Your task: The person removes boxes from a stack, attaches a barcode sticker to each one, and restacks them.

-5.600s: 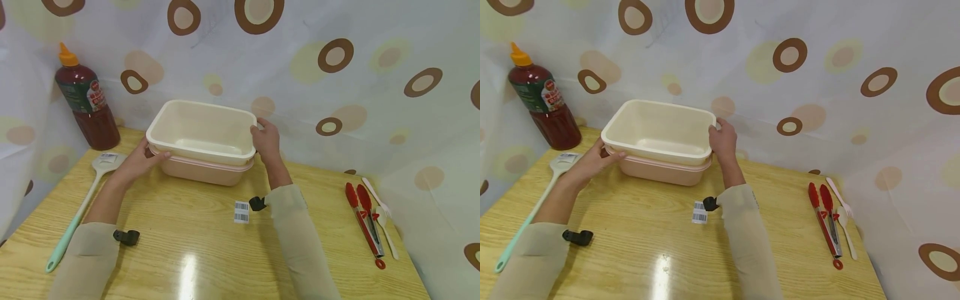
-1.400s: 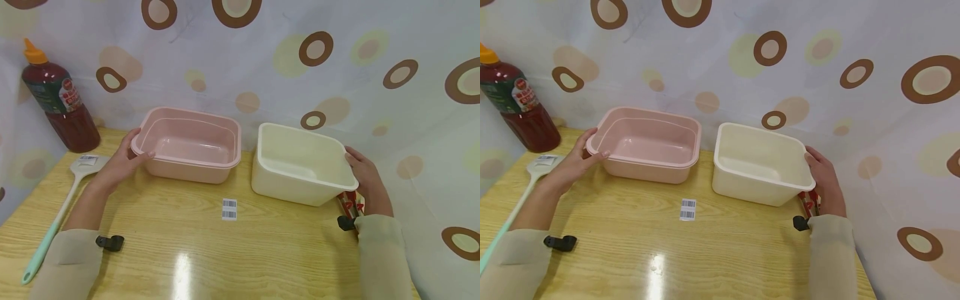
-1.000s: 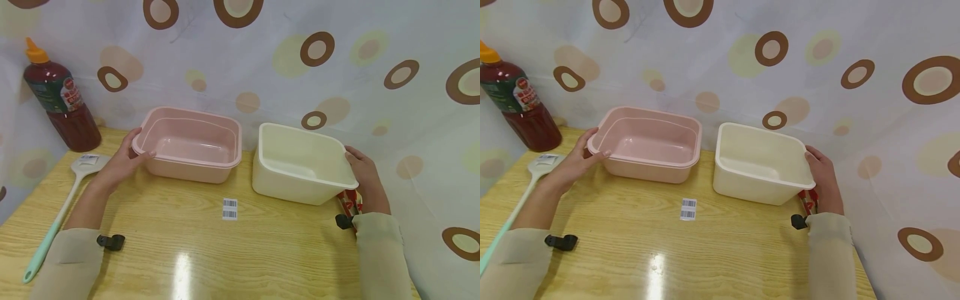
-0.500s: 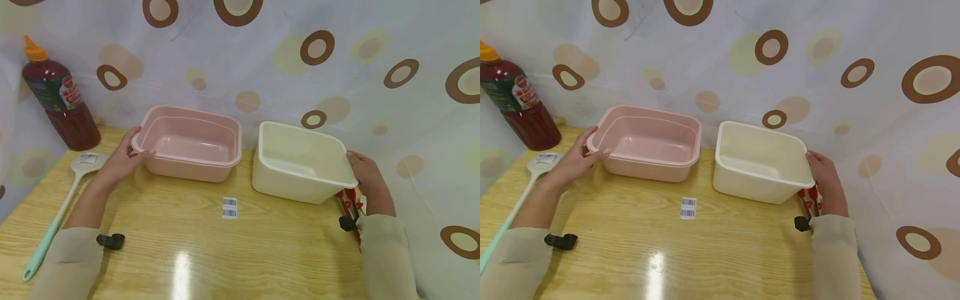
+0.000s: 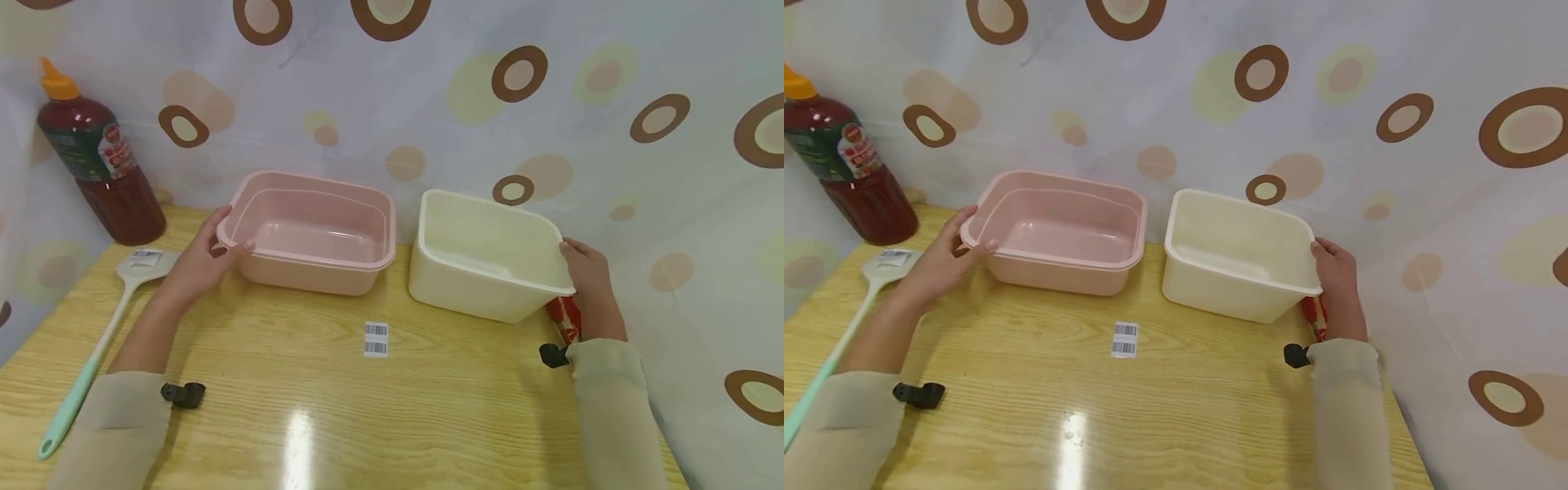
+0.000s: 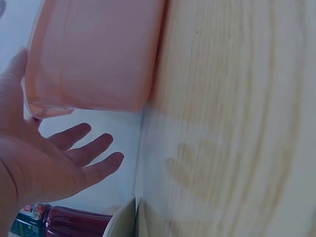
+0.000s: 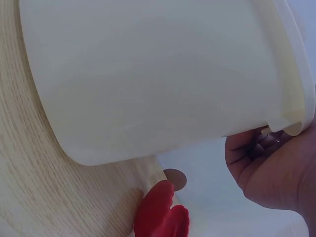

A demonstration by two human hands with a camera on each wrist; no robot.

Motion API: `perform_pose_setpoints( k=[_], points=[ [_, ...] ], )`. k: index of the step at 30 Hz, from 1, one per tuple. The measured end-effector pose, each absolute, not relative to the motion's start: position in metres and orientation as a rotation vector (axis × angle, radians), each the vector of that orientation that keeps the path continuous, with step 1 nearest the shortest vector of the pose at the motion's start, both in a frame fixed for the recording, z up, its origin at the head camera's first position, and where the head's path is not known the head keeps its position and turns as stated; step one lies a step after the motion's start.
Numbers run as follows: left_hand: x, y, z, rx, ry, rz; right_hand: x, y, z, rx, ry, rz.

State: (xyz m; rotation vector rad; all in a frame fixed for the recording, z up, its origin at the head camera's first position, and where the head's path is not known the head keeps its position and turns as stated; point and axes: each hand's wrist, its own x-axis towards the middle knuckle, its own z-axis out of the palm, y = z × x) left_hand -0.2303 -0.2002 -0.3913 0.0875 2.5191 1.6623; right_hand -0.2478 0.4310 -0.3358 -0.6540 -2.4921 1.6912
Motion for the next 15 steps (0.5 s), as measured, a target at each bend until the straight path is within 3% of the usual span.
perform_pose_setpoints(
  k=[15],
  points=[
    [-0.225, -0.197, -0.389, 0.068, 2.585, 1.589, -0.244, 0.440, -0.325, -0.642, -2.745, 1.484]
  ],
)
